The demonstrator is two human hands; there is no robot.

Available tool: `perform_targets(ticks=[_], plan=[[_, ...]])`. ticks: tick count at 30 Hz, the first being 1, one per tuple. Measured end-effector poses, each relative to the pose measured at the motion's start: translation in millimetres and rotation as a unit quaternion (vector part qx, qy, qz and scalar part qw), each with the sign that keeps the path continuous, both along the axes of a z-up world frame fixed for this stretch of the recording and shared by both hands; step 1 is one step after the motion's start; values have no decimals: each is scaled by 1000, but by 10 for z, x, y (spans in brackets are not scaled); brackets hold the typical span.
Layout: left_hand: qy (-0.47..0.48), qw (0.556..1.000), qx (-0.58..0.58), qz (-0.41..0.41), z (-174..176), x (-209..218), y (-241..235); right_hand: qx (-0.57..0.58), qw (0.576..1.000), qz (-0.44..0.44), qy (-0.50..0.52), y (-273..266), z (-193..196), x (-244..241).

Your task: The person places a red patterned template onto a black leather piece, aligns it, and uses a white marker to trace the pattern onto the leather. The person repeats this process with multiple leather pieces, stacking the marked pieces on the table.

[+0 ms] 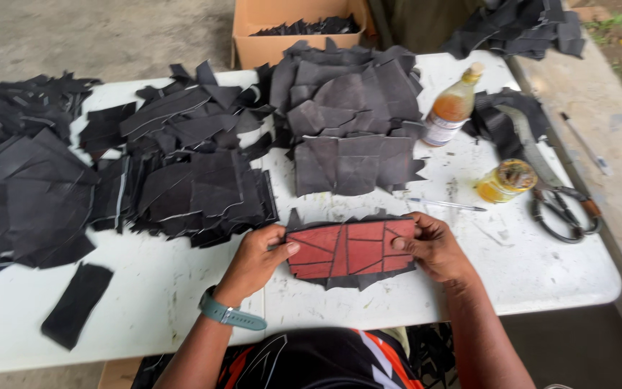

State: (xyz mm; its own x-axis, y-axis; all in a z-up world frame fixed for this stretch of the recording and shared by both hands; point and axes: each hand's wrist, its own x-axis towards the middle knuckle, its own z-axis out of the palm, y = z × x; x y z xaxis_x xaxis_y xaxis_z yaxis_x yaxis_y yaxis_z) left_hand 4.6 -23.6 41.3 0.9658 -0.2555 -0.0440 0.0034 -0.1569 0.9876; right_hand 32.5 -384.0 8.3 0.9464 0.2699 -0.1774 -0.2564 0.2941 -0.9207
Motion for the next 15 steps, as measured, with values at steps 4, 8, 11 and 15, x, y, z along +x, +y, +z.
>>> perform_targets(ticks=[4, 8, 11, 15], plan=[[17, 1000, -22, 9, -74, 21, 7, -13, 999, -3, -46, 23, 112, -80], [44, 996, -79, 3, -227, 43, 38, -79, 995, -28, -53, 69, 295, -138], [59, 996, -70, 5, -341, 75, 74, -105, 993, -18, -46, 108, 456, -176], [69, 992, -102, -7, -478, 76, 93, -142, 987, -17, -76, 162, 591, -209]])
